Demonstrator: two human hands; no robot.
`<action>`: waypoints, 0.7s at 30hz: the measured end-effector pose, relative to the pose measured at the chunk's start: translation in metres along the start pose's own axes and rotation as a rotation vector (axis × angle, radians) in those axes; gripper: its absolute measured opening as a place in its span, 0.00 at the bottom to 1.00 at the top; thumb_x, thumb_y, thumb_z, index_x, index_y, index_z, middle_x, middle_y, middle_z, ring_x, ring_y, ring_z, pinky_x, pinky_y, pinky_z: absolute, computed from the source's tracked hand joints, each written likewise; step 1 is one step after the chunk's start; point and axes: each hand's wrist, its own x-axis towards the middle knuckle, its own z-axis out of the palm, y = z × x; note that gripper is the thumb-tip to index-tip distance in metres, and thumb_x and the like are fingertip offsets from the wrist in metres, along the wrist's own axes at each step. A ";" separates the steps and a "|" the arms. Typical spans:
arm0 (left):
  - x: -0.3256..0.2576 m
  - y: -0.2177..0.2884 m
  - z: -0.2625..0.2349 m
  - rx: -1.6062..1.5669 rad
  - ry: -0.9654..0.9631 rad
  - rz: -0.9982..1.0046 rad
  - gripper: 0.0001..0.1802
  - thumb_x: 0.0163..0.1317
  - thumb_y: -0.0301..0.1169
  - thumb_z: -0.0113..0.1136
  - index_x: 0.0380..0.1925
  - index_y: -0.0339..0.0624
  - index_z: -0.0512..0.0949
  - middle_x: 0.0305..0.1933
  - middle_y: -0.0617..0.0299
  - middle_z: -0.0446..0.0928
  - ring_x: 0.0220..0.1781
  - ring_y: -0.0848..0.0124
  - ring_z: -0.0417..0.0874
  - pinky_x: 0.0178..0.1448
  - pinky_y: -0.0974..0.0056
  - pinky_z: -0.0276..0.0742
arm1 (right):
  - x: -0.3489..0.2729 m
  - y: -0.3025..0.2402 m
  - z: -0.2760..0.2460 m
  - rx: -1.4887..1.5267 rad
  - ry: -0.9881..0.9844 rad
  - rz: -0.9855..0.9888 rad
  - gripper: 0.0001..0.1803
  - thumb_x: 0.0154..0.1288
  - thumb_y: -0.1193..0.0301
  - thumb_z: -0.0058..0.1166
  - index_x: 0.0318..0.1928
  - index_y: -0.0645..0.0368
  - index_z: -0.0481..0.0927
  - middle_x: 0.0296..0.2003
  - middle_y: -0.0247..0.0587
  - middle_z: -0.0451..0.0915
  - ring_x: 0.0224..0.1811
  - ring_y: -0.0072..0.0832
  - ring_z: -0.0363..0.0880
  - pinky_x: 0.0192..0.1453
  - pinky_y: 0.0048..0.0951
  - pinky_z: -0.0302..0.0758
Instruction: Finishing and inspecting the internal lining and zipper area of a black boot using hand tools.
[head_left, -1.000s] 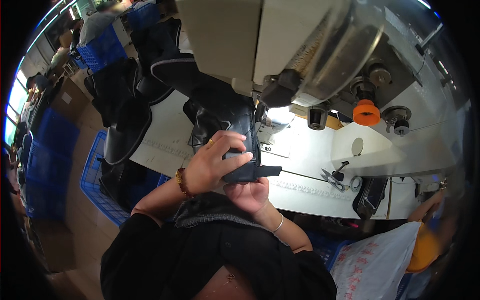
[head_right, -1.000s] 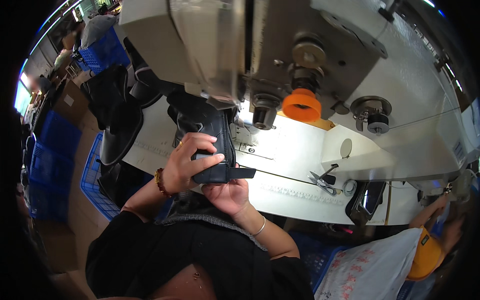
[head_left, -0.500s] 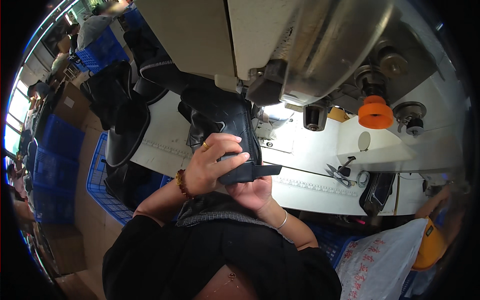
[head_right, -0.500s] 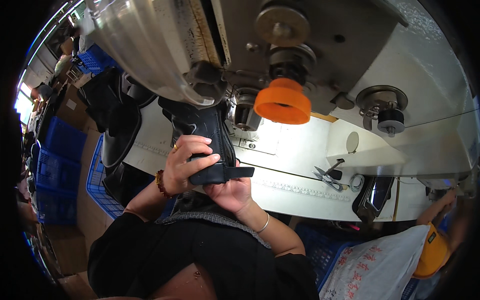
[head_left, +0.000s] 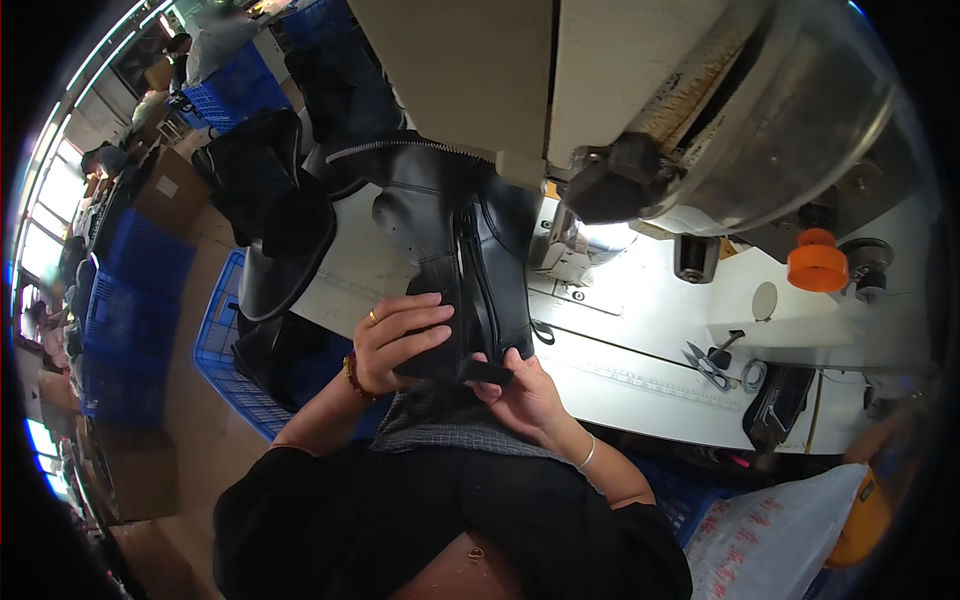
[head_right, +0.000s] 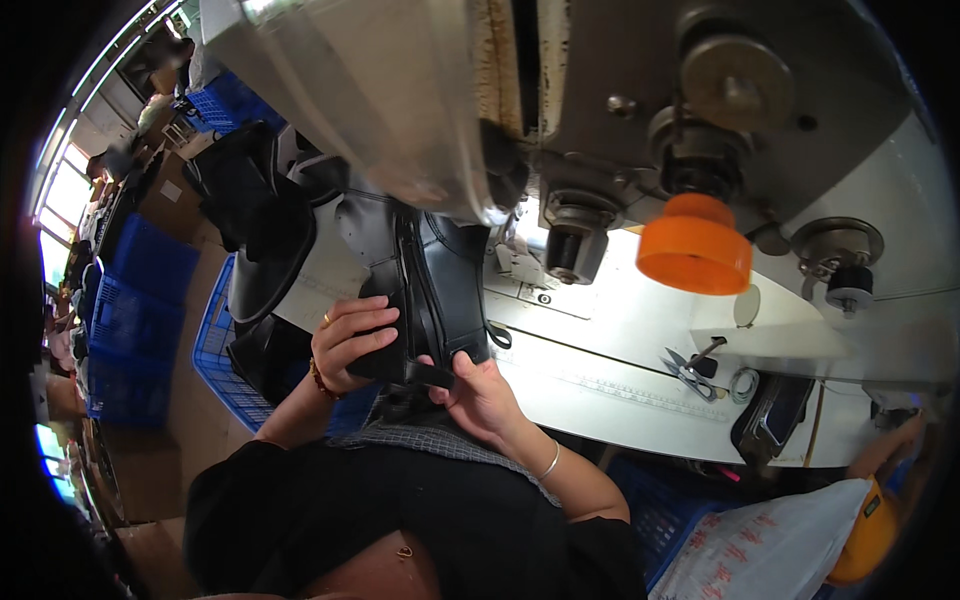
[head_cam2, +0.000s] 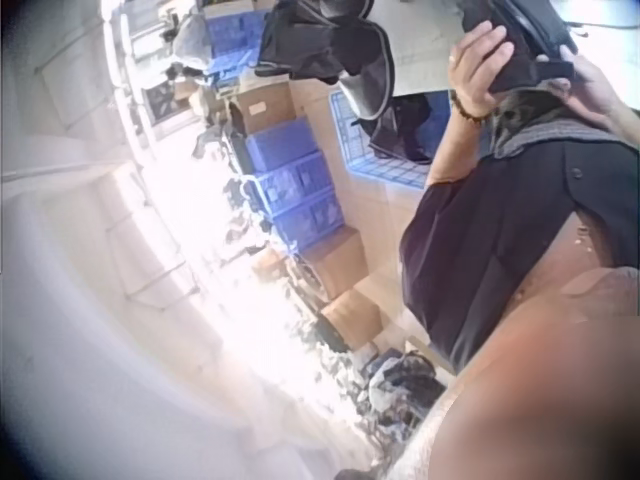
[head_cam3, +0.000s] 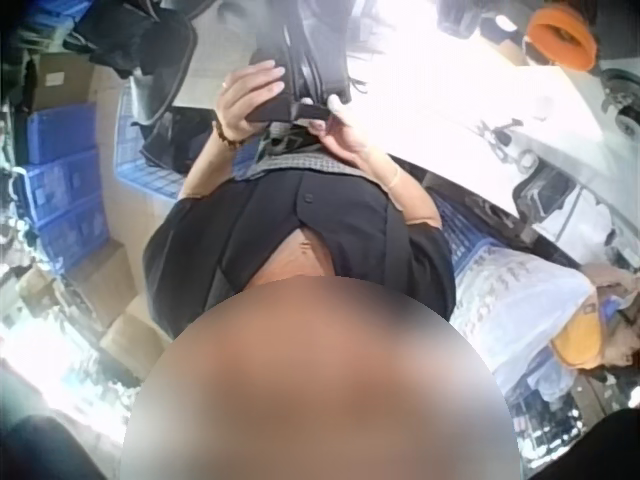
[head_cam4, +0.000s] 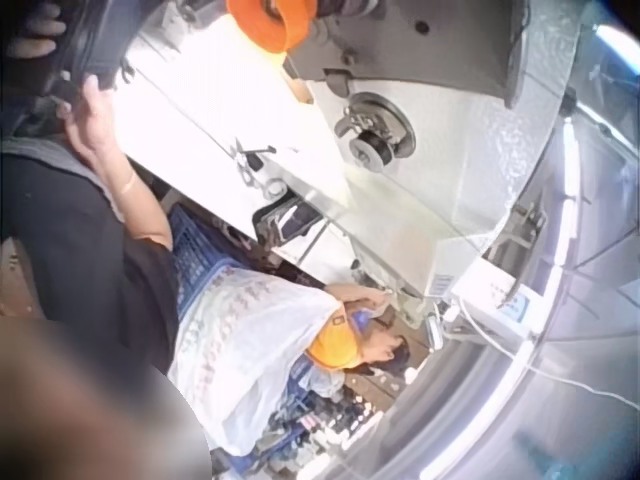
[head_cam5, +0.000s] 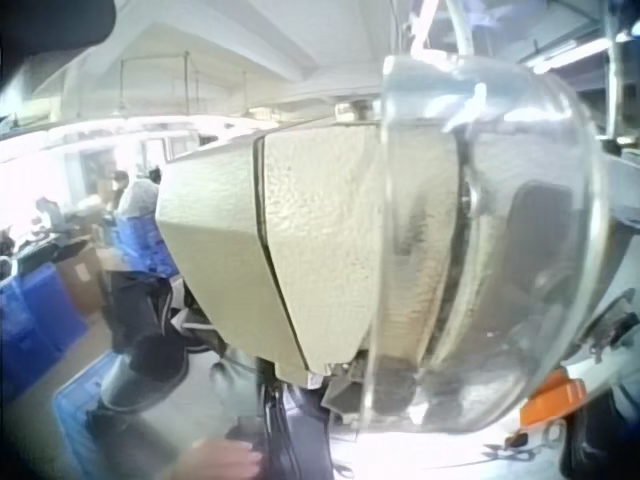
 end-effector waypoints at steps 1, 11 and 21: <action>-0.005 -0.001 -0.001 -0.001 0.023 -0.015 0.23 0.50 0.41 0.75 0.43 0.39 0.86 0.51 0.53 0.86 0.55 0.54 0.86 0.55 0.58 0.84 | 0.000 0.001 0.008 0.010 -0.005 0.004 0.18 0.76 0.62 0.56 0.61 0.54 0.76 0.55 0.45 0.82 0.47 0.26 0.83 0.41 0.29 0.78; -0.020 -0.002 -0.006 0.016 0.058 -0.085 0.12 0.51 0.27 0.73 0.36 0.38 0.84 0.46 0.48 0.86 0.53 0.50 0.88 0.54 0.55 0.85 | -0.001 0.018 0.004 -0.546 0.126 -0.169 0.14 0.79 0.70 0.52 0.55 0.67 0.77 0.45 0.47 0.85 0.32 0.31 0.84 0.33 0.30 0.81; -0.030 -0.005 -0.005 -0.052 0.068 -0.097 0.22 0.48 0.35 0.78 0.43 0.39 0.86 0.52 0.51 0.85 0.57 0.51 0.86 0.58 0.55 0.84 | -0.005 0.021 0.010 -0.679 0.155 -0.232 0.13 0.80 0.70 0.50 0.52 0.69 0.76 0.38 0.47 0.85 0.28 0.30 0.83 0.36 0.30 0.80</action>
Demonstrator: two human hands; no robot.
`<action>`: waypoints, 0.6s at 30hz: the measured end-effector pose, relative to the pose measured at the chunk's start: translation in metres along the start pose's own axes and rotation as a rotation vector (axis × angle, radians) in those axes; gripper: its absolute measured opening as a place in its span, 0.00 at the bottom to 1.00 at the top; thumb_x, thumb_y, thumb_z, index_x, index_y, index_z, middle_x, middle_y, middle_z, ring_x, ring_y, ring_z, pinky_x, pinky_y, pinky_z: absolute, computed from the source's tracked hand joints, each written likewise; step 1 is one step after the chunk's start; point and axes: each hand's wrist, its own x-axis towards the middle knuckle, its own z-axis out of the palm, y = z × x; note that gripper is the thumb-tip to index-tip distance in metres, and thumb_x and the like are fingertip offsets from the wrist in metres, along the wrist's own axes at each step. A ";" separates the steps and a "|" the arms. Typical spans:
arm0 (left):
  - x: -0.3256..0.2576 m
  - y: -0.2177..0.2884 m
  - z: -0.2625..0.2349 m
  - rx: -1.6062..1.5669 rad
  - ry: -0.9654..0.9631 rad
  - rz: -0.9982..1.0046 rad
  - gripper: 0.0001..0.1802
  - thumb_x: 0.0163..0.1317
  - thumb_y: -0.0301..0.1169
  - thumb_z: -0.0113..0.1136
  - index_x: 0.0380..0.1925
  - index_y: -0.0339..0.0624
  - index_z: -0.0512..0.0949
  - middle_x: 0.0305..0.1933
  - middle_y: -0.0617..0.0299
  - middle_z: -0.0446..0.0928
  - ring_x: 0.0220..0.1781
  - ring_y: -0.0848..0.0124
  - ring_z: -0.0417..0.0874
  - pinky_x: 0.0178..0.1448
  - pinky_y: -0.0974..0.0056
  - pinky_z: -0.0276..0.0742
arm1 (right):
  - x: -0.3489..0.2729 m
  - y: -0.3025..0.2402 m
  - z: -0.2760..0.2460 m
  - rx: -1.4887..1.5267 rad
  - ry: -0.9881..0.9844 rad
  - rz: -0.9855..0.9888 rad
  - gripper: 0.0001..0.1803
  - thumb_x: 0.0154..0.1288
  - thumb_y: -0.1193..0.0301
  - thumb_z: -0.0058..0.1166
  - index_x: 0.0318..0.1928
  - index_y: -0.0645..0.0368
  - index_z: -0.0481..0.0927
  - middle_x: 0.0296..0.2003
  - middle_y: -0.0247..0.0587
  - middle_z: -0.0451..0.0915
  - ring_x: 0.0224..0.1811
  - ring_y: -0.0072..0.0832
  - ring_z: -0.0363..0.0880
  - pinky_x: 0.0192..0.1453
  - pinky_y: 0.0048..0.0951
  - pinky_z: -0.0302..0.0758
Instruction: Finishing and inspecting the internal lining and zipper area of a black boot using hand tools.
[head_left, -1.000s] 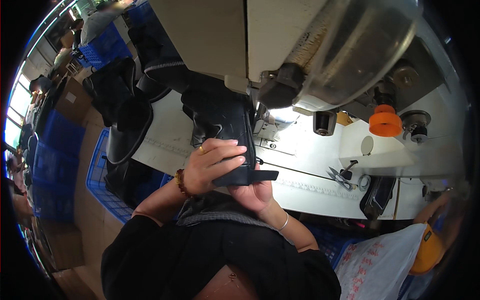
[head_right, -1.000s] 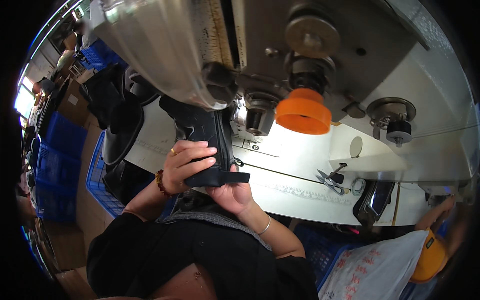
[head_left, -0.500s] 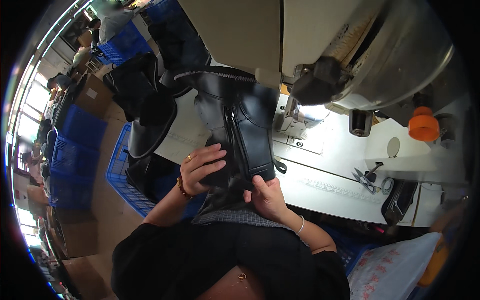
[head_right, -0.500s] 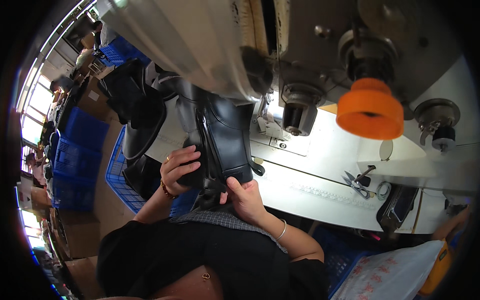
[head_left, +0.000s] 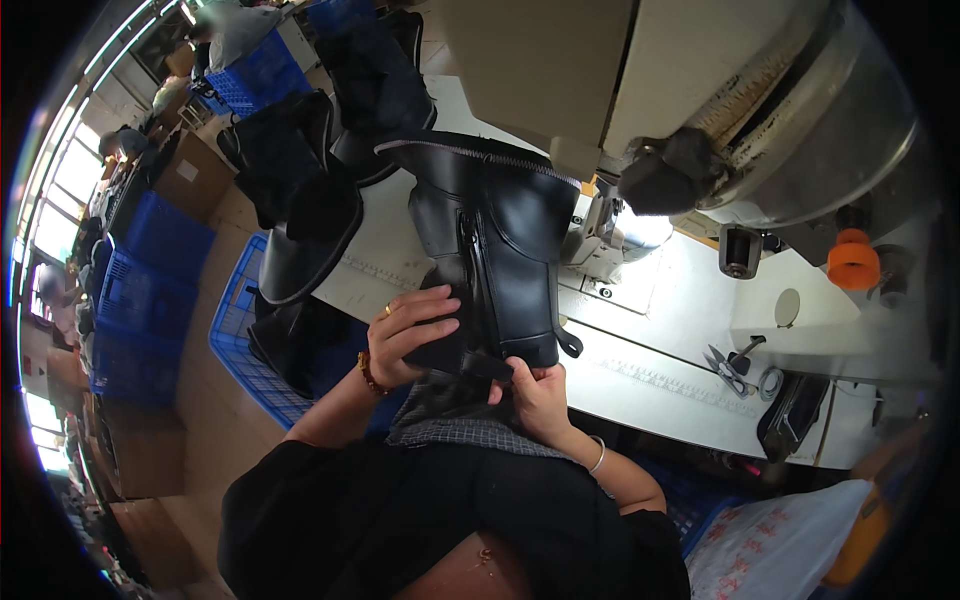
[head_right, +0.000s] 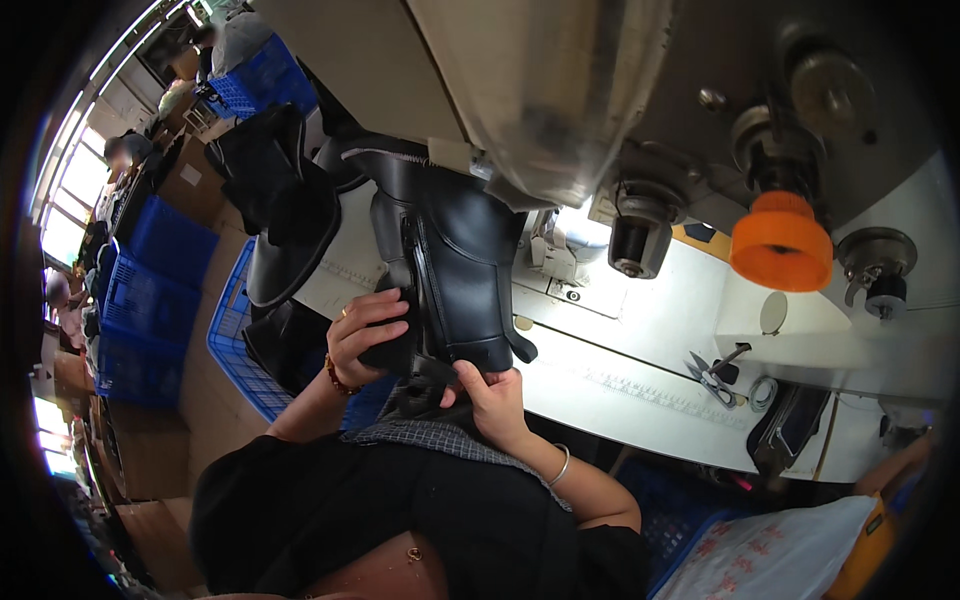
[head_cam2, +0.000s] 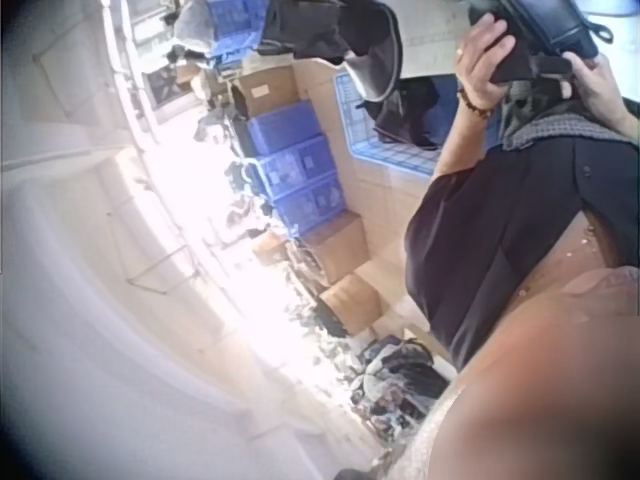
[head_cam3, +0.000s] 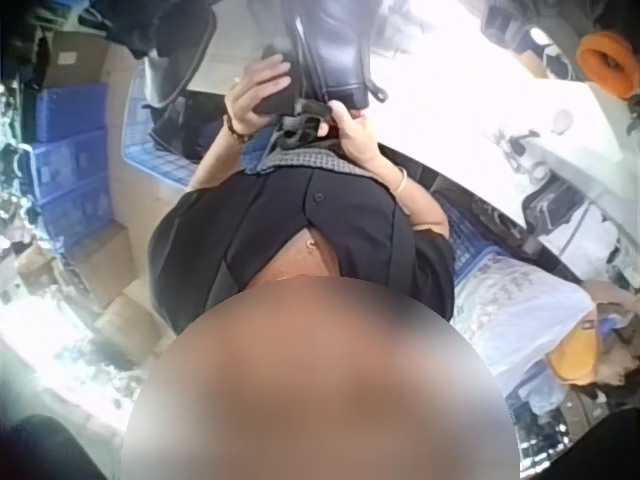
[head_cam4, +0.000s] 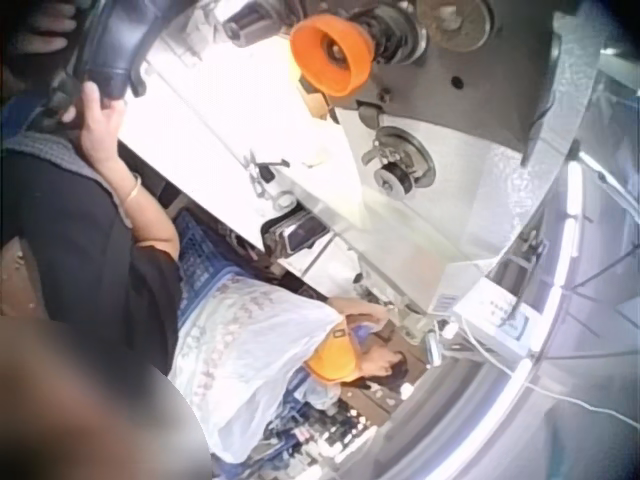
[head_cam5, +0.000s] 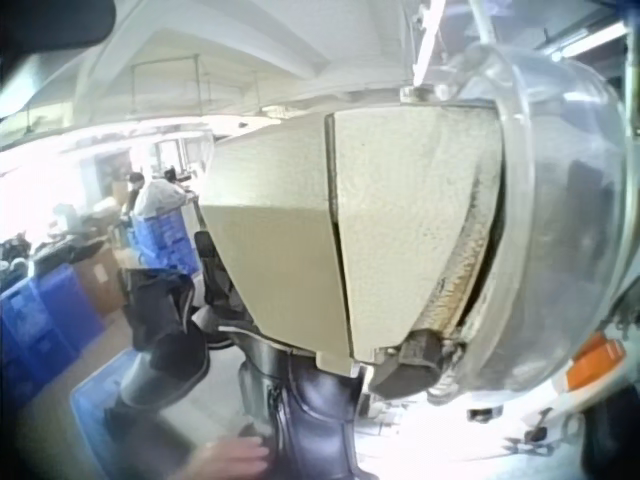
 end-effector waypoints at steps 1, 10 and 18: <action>-0.001 0.000 0.001 0.000 0.005 0.005 0.22 0.48 0.36 0.78 0.43 0.39 0.86 0.52 0.51 0.85 0.57 0.51 0.86 0.58 0.54 0.84 | -0.001 0.001 -0.001 -0.008 -0.004 0.002 0.13 0.80 0.70 0.50 0.52 0.69 0.76 0.38 0.47 0.85 0.28 0.30 0.83 0.36 0.30 0.80; -0.005 -0.002 0.001 -0.034 -0.022 0.001 0.26 0.49 0.38 0.77 0.47 0.39 0.85 0.56 0.50 0.84 0.60 0.50 0.84 0.60 0.53 0.83 | -0.002 0.005 -0.007 -0.014 -0.015 0.002 0.13 0.78 0.70 0.53 0.52 0.69 0.78 0.37 0.46 0.86 0.30 0.28 0.84 0.37 0.28 0.81; 0.001 0.002 -0.001 -0.098 -0.034 -0.009 0.25 0.50 0.37 0.76 0.48 0.38 0.84 0.59 0.49 0.82 0.63 0.50 0.82 0.61 0.52 0.82 | -0.003 0.004 -0.014 0.164 -0.085 0.030 0.17 0.80 0.66 0.51 0.52 0.71 0.78 0.41 0.56 0.86 0.31 0.32 0.84 0.38 0.31 0.82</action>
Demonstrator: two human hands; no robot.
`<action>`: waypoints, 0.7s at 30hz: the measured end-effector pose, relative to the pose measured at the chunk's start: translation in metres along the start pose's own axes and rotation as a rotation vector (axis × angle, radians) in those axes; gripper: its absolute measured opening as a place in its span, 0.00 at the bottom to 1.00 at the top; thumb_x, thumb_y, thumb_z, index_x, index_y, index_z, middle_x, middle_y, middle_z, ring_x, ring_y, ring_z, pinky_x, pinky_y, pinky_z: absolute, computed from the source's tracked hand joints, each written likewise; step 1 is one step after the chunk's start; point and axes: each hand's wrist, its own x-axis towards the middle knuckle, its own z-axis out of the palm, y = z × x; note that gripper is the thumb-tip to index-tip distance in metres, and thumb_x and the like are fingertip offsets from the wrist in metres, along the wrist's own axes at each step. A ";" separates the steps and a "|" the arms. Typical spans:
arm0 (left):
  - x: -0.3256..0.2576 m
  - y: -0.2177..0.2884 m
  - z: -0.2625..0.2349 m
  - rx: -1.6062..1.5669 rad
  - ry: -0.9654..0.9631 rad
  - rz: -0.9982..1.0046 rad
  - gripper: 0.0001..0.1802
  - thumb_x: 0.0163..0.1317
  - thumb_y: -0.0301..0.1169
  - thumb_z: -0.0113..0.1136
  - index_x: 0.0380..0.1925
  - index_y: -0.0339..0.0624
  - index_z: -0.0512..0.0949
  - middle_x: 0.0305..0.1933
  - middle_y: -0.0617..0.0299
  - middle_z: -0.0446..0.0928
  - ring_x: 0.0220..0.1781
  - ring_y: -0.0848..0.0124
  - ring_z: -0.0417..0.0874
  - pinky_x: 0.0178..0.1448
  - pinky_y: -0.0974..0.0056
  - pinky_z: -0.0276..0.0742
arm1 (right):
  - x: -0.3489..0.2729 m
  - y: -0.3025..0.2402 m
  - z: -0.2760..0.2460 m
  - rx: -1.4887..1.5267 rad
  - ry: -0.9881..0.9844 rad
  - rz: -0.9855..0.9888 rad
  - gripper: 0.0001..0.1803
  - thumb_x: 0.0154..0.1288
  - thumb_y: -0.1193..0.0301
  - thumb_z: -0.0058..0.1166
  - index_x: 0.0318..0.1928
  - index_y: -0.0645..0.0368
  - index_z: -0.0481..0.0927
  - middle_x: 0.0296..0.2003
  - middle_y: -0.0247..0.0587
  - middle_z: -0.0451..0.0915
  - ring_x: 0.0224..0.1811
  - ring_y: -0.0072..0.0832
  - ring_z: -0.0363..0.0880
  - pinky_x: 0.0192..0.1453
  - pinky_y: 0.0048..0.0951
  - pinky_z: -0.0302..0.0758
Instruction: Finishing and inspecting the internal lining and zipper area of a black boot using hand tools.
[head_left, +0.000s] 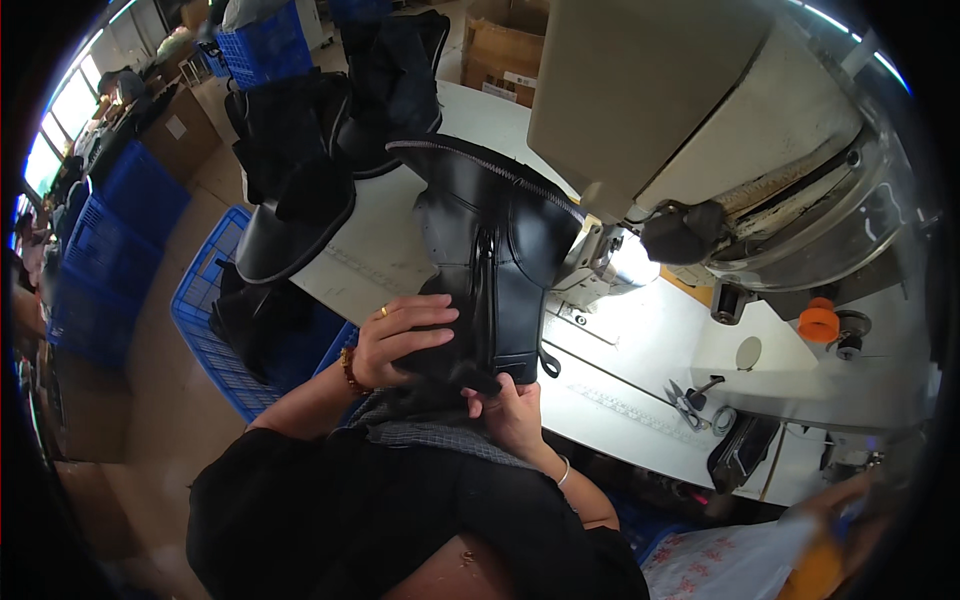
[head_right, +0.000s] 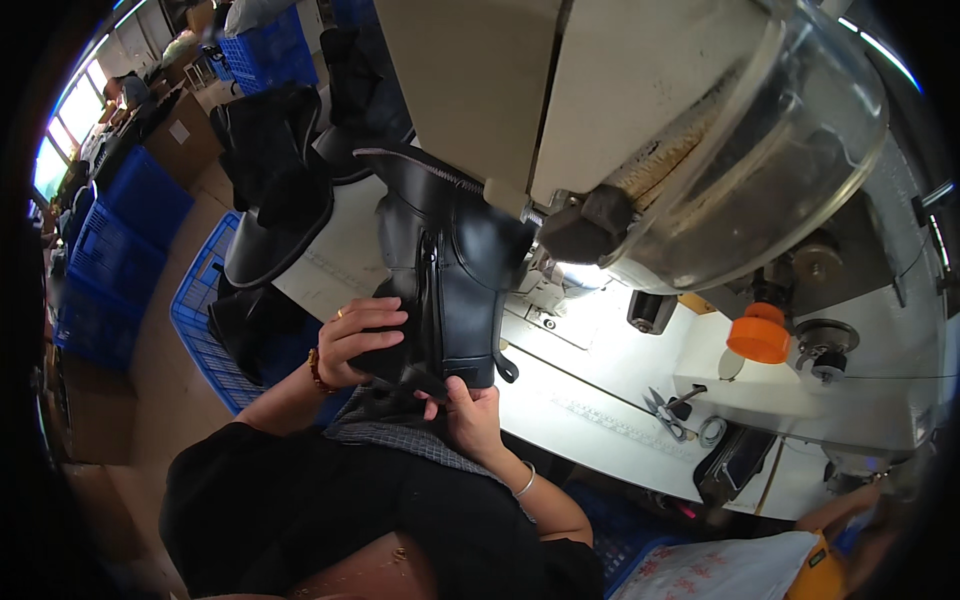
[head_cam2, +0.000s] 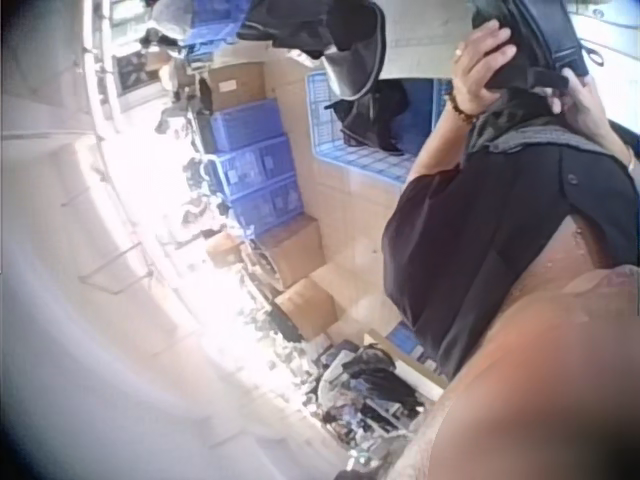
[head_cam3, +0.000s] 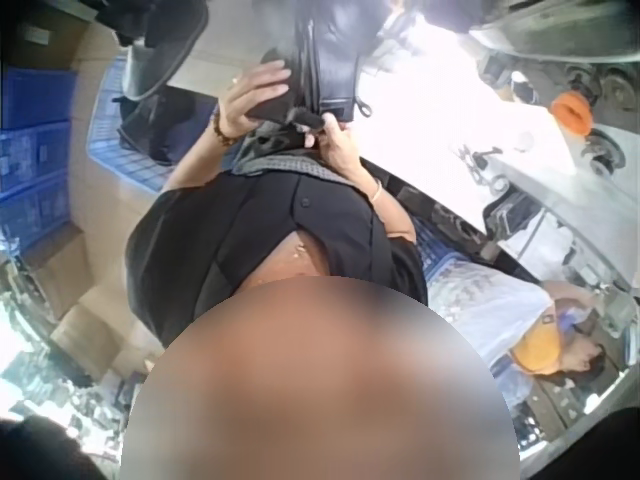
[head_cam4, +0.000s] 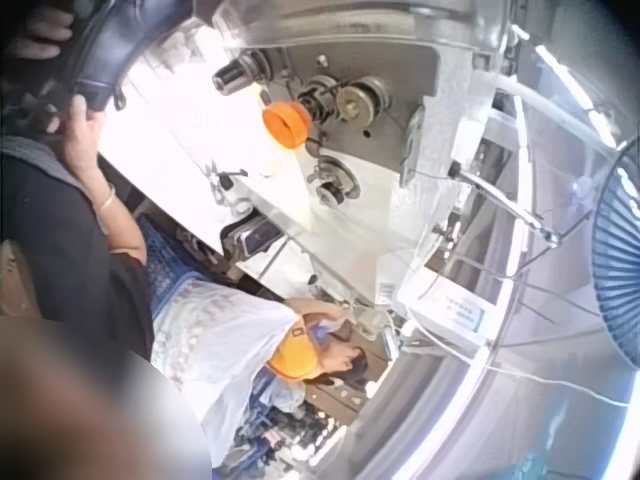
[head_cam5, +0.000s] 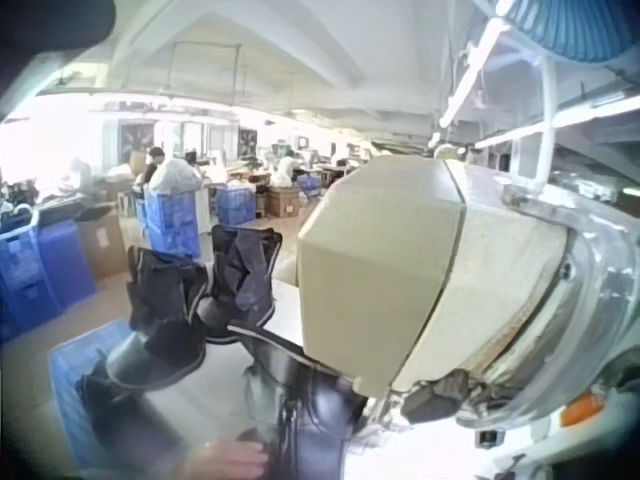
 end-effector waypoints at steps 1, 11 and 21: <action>0.001 0.001 0.000 -0.016 -0.021 -0.001 0.24 0.51 0.36 0.76 0.48 0.39 0.84 0.59 0.49 0.82 0.64 0.50 0.82 0.62 0.52 0.81 | -0.002 -0.004 0.004 0.079 0.026 0.027 0.17 0.80 0.66 0.50 0.52 0.72 0.78 0.41 0.56 0.86 0.31 0.33 0.84 0.39 0.31 0.82; 0.024 0.012 0.000 -0.179 0.069 -0.021 0.24 0.49 0.30 0.75 0.49 0.40 0.85 0.58 0.50 0.82 0.63 0.50 0.82 0.61 0.52 0.79 | -0.058 -0.123 -0.031 -1.056 0.243 0.025 0.11 0.71 0.79 0.52 0.30 0.68 0.80 0.26 0.39 0.82 0.24 0.20 0.79 0.31 0.21 0.75; 0.038 0.029 0.016 -0.204 -0.097 0.131 0.25 0.48 0.26 0.72 0.50 0.41 0.83 0.59 0.50 0.80 0.64 0.51 0.81 0.61 0.49 0.80 | -0.102 -0.134 -0.120 -2.378 0.992 -0.150 0.23 0.64 0.79 0.58 0.60 0.64 0.79 0.58 0.56 0.78 0.62 0.50 0.74 0.66 0.47 0.71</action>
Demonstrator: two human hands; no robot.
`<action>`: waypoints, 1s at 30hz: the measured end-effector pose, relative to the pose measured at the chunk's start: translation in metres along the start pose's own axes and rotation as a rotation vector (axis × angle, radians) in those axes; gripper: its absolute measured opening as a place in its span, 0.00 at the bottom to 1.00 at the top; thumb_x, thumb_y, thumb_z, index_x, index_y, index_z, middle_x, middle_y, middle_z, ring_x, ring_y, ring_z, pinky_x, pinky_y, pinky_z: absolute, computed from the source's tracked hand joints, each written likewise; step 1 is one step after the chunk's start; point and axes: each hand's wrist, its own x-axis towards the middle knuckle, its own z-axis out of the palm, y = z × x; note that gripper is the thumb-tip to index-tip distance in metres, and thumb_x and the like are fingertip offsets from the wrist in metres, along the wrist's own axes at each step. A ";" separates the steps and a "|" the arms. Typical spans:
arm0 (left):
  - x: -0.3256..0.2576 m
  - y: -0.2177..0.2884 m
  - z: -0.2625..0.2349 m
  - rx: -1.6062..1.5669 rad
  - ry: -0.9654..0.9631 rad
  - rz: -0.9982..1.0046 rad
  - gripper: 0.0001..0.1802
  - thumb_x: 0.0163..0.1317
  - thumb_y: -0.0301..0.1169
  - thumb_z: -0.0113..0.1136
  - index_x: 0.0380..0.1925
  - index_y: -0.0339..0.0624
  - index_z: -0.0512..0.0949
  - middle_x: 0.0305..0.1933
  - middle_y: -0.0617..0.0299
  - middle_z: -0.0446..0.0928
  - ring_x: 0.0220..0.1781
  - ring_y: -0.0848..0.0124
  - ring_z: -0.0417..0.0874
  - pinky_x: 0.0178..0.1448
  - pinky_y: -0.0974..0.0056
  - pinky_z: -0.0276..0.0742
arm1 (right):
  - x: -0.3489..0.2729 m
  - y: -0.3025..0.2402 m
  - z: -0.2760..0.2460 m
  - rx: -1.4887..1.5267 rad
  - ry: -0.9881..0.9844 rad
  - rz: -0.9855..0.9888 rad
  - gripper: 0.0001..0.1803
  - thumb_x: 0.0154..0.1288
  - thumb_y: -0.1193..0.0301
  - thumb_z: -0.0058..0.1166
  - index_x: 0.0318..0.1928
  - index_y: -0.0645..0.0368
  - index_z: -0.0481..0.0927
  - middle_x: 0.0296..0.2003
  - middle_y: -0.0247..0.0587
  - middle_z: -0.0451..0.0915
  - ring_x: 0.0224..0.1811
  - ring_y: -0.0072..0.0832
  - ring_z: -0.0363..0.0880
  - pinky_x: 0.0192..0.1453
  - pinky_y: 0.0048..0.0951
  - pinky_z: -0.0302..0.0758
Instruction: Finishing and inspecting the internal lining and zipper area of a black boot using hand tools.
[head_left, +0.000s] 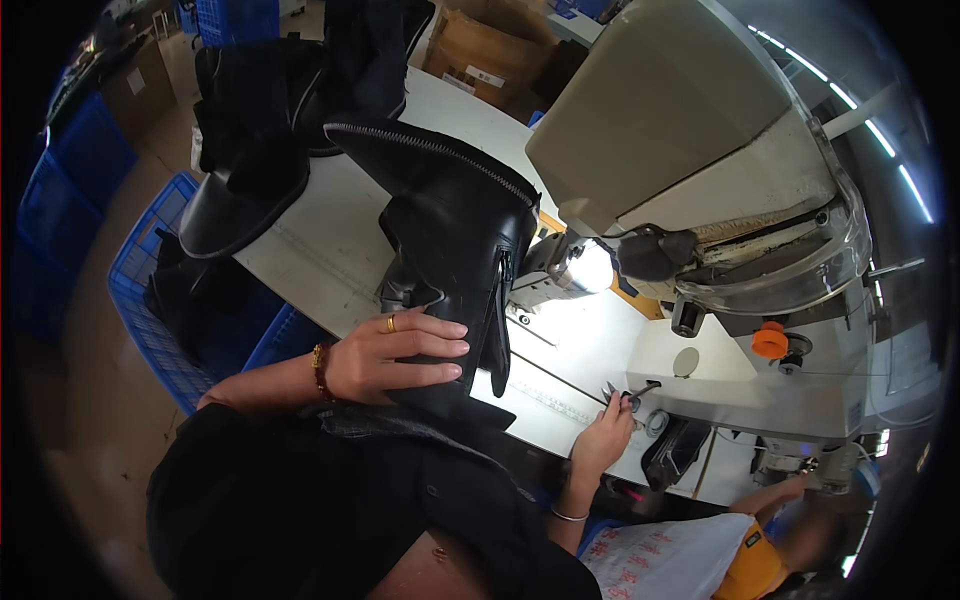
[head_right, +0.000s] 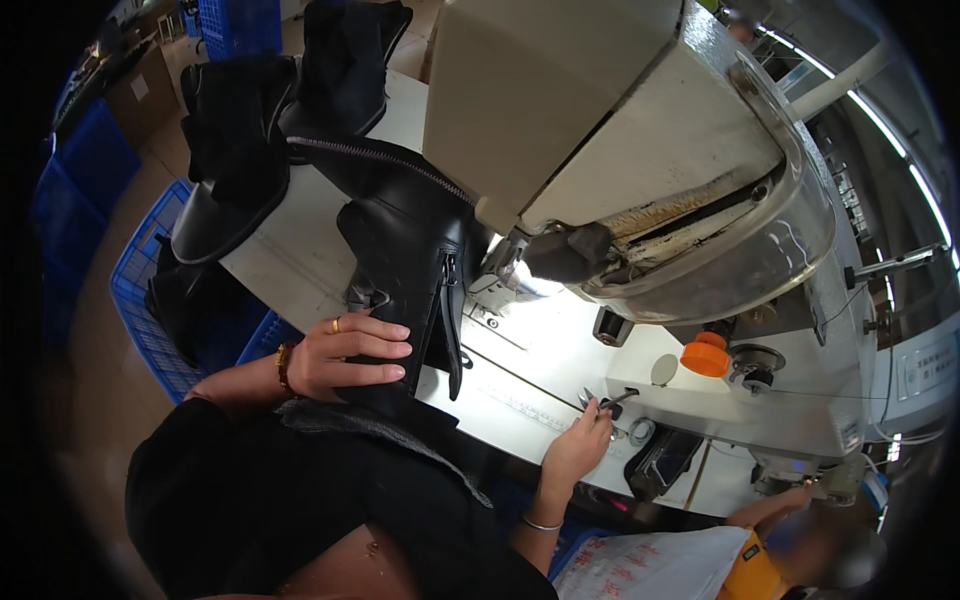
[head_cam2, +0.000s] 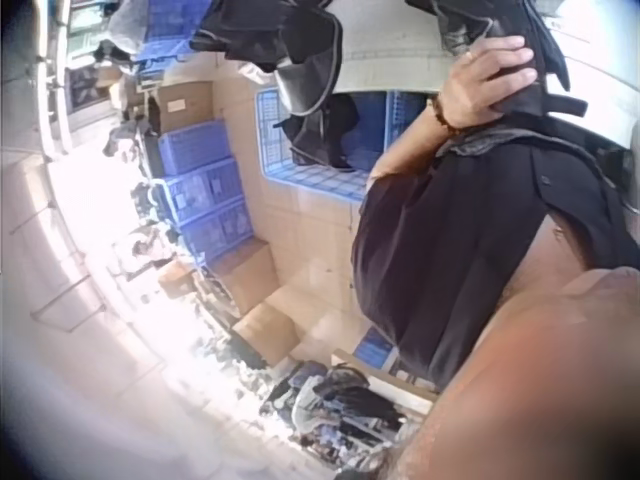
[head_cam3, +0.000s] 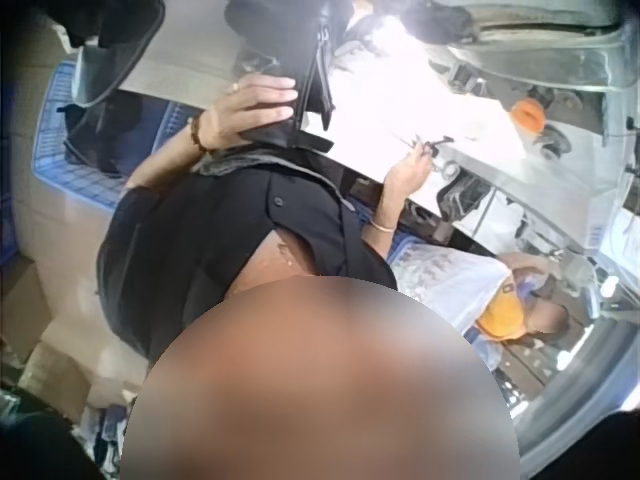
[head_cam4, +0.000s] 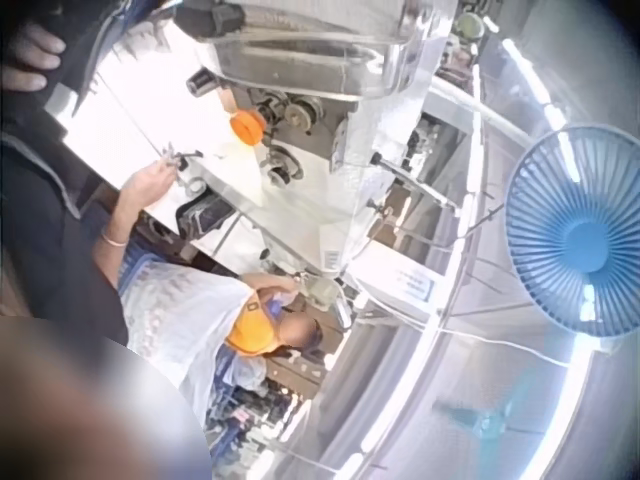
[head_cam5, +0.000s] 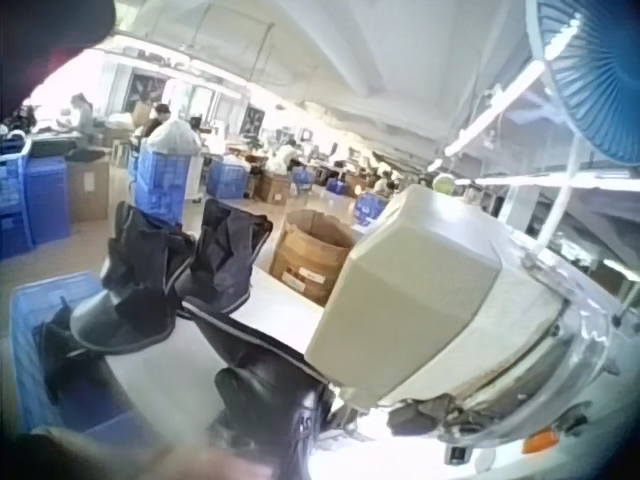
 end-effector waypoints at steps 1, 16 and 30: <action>0.000 -0.002 0.001 -0.011 0.008 -0.001 0.25 0.48 0.26 0.72 0.50 0.41 0.83 0.59 0.50 0.80 0.64 0.51 0.81 0.61 0.49 0.80 | -0.001 0.004 0.003 -0.001 -0.002 0.006 0.23 0.64 0.79 0.57 0.62 0.64 0.79 0.58 0.58 0.78 0.63 0.50 0.75 0.67 0.47 0.71; 0.023 -0.007 -0.003 0.211 0.033 -0.058 0.25 0.45 0.26 0.72 0.48 0.45 0.82 0.41 0.66 0.83 0.50 0.67 0.84 0.48 0.60 0.74 | 0.011 -0.039 -0.033 0.863 0.120 -0.142 0.10 0.74 0.83 0.44 0.48 0.64 0.78 0.33 0.42 0.76 0.32 0.32 0.77 0.37 0.32 0.74; 0.083 -0.012 -0.012 -0.064 -0.021 -0.531 0.17 0.58 0.35 0.72 0.42 0.36 0.81 0.30 0.48 0.82 0.32 0.50 0.85 0.39 0.58 0.79 | 0.086 -0.113 -0.139 0.573 0.204 -0.854 0.22 0.55 0.68 0.71 0.49 0.58 0.78 0.35 0.39 0.79 0.30 0.34 0.76 0.34 0.36 0.66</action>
